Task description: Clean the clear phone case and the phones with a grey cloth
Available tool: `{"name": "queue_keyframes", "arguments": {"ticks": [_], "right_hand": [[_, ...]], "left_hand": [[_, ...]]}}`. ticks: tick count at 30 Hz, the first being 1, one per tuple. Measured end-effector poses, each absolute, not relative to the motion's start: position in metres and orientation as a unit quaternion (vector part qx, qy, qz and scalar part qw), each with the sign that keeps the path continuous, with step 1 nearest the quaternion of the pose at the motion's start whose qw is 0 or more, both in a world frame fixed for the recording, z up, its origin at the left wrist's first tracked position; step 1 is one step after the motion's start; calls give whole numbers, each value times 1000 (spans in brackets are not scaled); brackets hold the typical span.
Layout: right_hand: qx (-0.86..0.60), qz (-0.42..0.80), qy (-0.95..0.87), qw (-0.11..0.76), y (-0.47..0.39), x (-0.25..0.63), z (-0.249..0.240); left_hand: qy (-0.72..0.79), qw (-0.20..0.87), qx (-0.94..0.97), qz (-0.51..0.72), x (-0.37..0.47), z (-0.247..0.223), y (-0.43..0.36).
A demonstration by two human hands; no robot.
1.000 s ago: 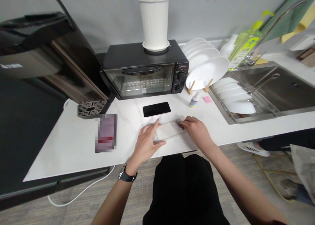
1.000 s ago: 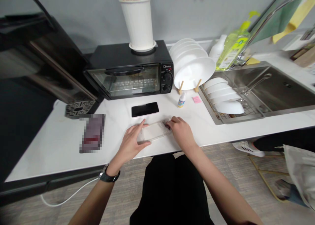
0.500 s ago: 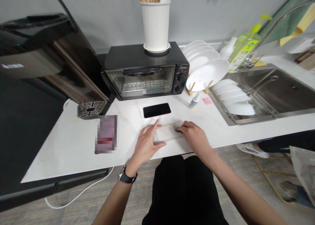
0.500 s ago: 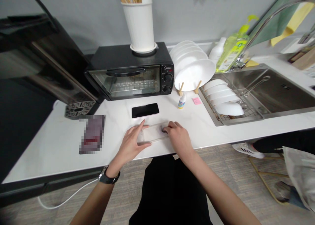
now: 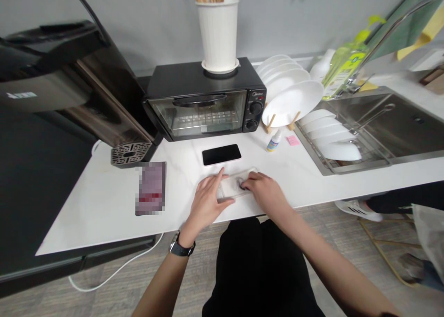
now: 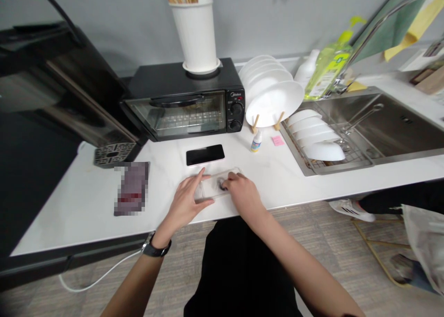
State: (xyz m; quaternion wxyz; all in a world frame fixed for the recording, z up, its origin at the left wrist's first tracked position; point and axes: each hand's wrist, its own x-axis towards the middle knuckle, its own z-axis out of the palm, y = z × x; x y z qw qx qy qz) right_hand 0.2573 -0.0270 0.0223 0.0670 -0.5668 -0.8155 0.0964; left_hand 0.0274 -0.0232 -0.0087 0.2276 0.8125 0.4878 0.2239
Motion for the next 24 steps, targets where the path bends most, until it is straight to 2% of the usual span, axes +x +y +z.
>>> {"name": "queue_keyframes", "arguments": {"ticks": [3, 5, 10, 14, 16, 19, 21, 24], "right_hand": [[-639, 31, -767, 44, -21, 256, 23], [-622, 22, -779, 72, -21, 237, 17], [-473, 139, -853, 175, -29, 208, 1], [-481, 195, -839, 165, -26, 256, 12], [-541, 163, -813, 140, -21, 281, 19], [-631, 46, -768, 104, -16, 283, 18], [-616, 21, -780, 109, -16, 260, 10], [-522, 78, -837, 145, -21, 218, -2]], "left_hand": [[487, 229, 813, 224, 27, -10, -23], [486, 228, 813, 226, 26, -11, -23], [483, 229, 811, 236, 26, -12, -22], [483, 228, 815, 226, 26, -11, -22], [484, 225, 815, 225, 26, -10, -22], [484, 224, 816, 224, 26, -10, -22], [485, 221, 816, 222, 26, -10, -22], [486, 213, 816, 229, 26, -11, -22]]}}
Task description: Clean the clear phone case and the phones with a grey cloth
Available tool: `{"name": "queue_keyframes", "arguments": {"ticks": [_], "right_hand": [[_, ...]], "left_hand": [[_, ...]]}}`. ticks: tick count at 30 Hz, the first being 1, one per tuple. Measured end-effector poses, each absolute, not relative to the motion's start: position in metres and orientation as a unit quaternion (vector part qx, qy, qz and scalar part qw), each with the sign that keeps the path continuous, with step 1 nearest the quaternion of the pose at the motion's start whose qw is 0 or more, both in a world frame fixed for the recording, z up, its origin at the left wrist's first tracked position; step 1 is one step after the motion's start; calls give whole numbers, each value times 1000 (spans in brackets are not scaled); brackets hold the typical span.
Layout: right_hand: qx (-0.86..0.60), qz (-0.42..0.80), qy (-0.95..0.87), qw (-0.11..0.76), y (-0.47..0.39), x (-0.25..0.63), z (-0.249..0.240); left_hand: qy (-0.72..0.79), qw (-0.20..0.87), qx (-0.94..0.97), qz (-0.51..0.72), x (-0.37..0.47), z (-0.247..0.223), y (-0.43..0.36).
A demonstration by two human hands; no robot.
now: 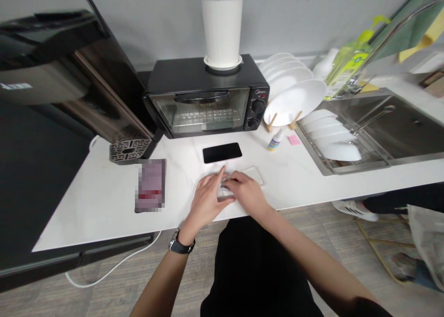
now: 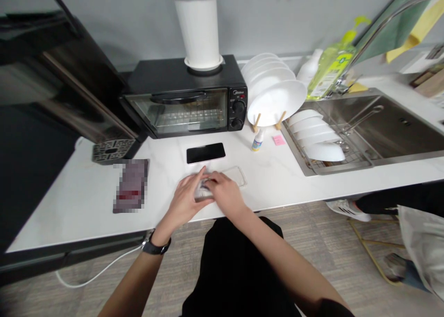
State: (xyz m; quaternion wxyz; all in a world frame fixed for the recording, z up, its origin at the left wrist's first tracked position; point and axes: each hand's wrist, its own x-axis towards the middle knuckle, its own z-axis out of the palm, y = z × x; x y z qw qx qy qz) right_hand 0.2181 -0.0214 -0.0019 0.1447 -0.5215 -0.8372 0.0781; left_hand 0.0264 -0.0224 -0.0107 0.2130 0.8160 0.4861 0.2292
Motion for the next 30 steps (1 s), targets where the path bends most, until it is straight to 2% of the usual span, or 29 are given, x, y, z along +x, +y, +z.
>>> {"name": "queue_keyframes", "arguments": {"ticks": [5, 10, 13, 18, 22, 24, 27, 30], "right_hand": [[-505, 178, -831, 154, -22, 231, 6], [-636, 54, -764, 97, -17, 268, 15], [-611, 30, -782, 119, -18, 242, 5], [-473, 148, -850, 181, -22, 210, -3], [-485, 230, -826, 173, -20, 255, 11], [-541, 205, -800, 158, -16, 280, 18], [-633, 90, -760, 117, -11, 286, 19], [-615, 25, -783, 93, -15, 249, 12]], "left_hand": [[481, 226, 814, 235, 27, -8, -22], [487, 227, 813, 225, 27, -8, -22], [485, 223, 815, 225, 27, -10, -22], [492, 220, 810, 231, 26, -11, -22], [485, 235, 811, 230, 27, -8, -23], [483, 235, 812, 227, 27, -7, -23], [485, 234, 812, 224, 27, -8, -22], [489, 233, 810, 226, 26, -11, -22]]}}
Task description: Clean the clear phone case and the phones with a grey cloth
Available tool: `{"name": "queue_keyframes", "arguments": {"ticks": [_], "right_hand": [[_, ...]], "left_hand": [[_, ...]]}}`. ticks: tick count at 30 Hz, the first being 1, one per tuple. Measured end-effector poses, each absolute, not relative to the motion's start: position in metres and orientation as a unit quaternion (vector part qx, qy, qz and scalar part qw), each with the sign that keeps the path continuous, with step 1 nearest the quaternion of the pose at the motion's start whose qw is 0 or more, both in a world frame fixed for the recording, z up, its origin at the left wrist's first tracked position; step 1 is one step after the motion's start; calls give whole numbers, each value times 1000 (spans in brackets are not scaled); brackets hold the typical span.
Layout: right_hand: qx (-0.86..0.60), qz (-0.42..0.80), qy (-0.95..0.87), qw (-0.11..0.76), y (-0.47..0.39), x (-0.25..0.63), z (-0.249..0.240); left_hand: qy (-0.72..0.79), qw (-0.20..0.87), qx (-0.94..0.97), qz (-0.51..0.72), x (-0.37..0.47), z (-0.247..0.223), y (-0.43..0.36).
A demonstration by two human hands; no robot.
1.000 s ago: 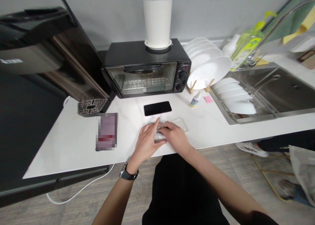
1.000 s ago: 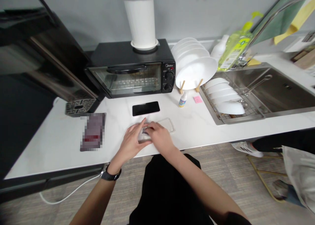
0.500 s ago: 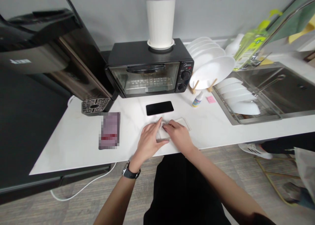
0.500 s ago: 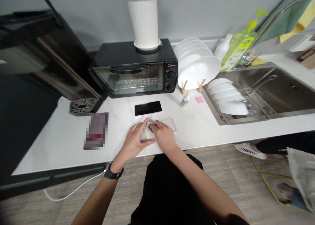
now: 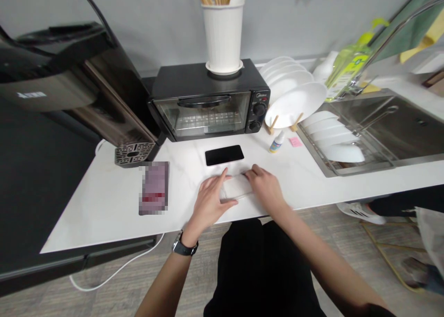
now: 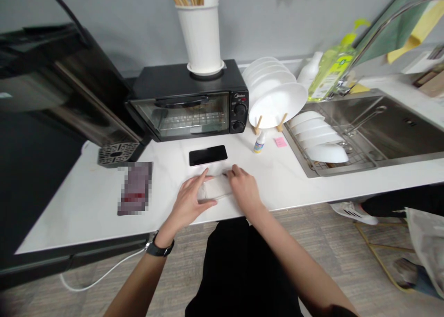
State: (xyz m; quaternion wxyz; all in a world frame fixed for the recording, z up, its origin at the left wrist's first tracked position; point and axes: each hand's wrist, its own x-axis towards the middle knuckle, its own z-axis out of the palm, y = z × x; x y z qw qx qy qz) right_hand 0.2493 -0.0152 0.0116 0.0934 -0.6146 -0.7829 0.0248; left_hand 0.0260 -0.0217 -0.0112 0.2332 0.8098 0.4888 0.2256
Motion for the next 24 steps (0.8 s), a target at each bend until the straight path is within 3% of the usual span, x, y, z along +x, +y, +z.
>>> {"name": "queue_keyframes", "arguments": {"ticks": [4, 9, 15, 19, 24], "right_hand": [[-499, 91, -850, 143, -27, 206, 1], [-546, 111, -809, 190, -31, 252, 3], [-629, 123, -657, 398, -53, 348, -14], [-660, 114, -628, 398, -67, 360, -27], [-629, 113, -694, 334, -65, 348, -23]], "left_hand": [[489, 230, 808, 235, 26, -11, -22], [484, 236, 811, 230, 27, -5, -24], [492, 227, 812, 214, 22, -8, -22], [501, 220, 801, 244, 22, -14, -21], [528, 184, 792, 244, 30, -14, -26]]}}
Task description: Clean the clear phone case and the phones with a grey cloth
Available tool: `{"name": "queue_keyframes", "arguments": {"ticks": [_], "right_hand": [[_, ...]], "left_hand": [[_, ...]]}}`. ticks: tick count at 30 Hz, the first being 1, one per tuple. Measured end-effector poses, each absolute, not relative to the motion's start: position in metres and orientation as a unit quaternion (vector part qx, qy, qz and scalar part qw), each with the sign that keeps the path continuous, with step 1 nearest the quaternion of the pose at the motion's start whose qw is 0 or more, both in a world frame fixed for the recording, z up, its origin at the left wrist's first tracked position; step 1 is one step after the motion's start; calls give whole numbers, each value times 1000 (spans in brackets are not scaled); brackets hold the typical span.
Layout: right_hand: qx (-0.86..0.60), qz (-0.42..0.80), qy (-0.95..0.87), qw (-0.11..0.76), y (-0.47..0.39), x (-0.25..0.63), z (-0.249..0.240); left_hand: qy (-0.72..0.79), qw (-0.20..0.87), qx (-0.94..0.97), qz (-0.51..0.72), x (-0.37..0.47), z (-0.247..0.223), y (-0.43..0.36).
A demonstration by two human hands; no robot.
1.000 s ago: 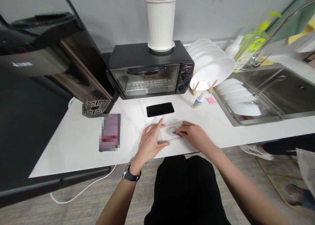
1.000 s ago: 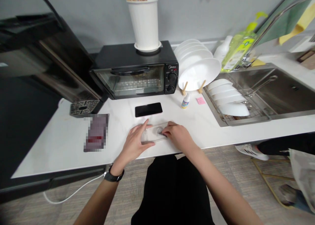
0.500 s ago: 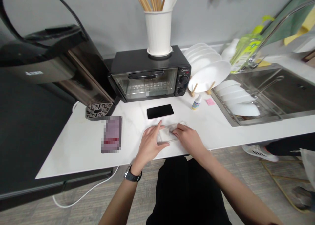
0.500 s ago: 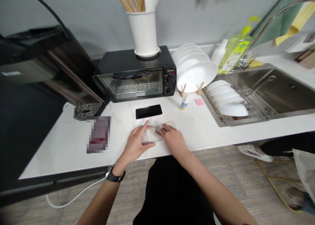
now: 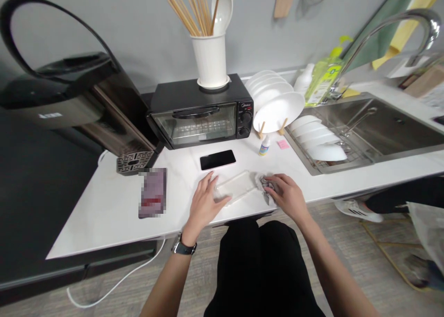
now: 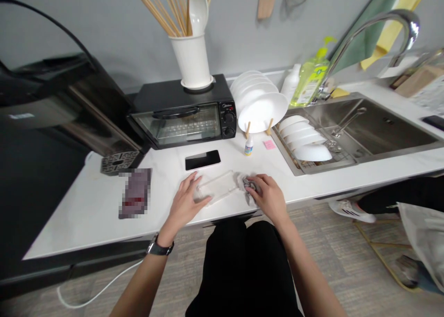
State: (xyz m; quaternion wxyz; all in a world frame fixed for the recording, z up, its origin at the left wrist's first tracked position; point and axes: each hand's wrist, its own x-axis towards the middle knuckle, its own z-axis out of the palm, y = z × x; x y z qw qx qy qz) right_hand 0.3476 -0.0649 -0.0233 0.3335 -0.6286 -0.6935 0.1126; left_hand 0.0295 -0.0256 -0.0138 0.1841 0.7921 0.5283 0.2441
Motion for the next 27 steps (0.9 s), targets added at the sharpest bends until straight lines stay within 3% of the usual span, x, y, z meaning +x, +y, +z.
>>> {"name": "queue_keyframes", "arguments": {"ticks": [6, 10, 14, 23, 27], "right_hand": [[-619, 140, -685, 357, -67, 347, -24], [-629, 148, -610, 458, -68, 340, -15], [-602, 109, -592, 525, -63, 315, 5], [-557, 52, -705, 437, -49, 237, -2], [-460, 41, -789, 406, -64, 212, -9]], "left_hand": [[510, 240, 772, 293, 30, -10, -25], [516, 354, 671, 398, 27, -13, -27], [536, 341, 636, 439, 28, -12, -35], [479, 254, 761, 357, 27, -21, -36], [494, 201, 784, 318, 21, -28, -32]]}}
